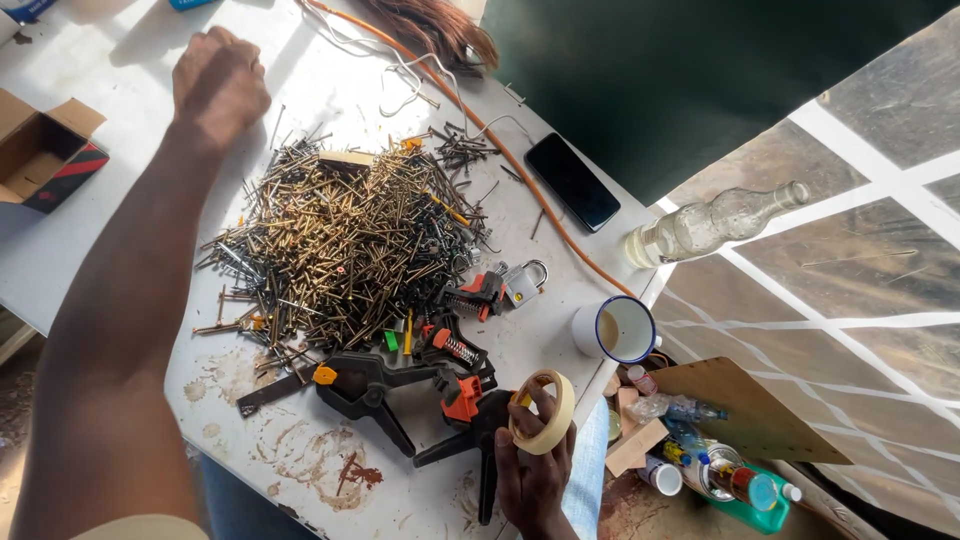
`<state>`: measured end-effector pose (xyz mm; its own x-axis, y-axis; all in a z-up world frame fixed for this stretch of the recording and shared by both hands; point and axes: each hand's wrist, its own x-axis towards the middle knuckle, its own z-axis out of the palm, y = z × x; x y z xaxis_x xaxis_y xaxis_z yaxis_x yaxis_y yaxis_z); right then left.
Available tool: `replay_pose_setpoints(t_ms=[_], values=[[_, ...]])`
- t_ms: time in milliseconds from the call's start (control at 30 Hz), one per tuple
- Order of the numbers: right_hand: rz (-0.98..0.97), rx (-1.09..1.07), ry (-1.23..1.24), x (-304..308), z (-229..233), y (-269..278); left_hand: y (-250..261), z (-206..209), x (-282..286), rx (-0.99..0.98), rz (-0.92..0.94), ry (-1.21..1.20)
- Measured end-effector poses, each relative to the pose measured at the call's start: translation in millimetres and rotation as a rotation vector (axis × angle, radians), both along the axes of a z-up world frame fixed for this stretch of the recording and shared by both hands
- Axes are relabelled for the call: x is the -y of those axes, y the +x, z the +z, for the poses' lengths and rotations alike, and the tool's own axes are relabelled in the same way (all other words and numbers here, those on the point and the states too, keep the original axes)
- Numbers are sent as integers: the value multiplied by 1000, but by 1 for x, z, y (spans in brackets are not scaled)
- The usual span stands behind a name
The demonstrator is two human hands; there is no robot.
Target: The person sits with a table on their lap and sorts through a large pile of screws and nails. They move aside tools like clamps and a tape roll, then pick through the pile to separate specific fasteners and place them into a small cardboard box.
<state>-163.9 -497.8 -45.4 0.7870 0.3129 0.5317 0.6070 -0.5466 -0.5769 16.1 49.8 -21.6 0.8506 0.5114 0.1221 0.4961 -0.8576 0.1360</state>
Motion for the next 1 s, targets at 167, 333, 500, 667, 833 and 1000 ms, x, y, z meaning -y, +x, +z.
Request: replay_pose_setpoints(t_ms=[167, 333, 500, 667, 833, 1000], values=[[20, -23, 13, 1, 4, 0, -32, -15, 29, -111, 2, 117], [47, -20, 21, 0, 10, -1, -18, 9, 86, 69, -209, 94], [32, -23, 18, -2, 8, 1, 57, 44, 153, -158, -486, -137], [40, -56, 52, 2, 5, 1, 97, 5, 149, -96, -547, 156], [65, -61, 83, 5, 7, 2, 85, 9, 163, -128, -452, 123], [109, -111, 114, 9, 7, 2, 66, 30, 169, -443, -369, 106]])
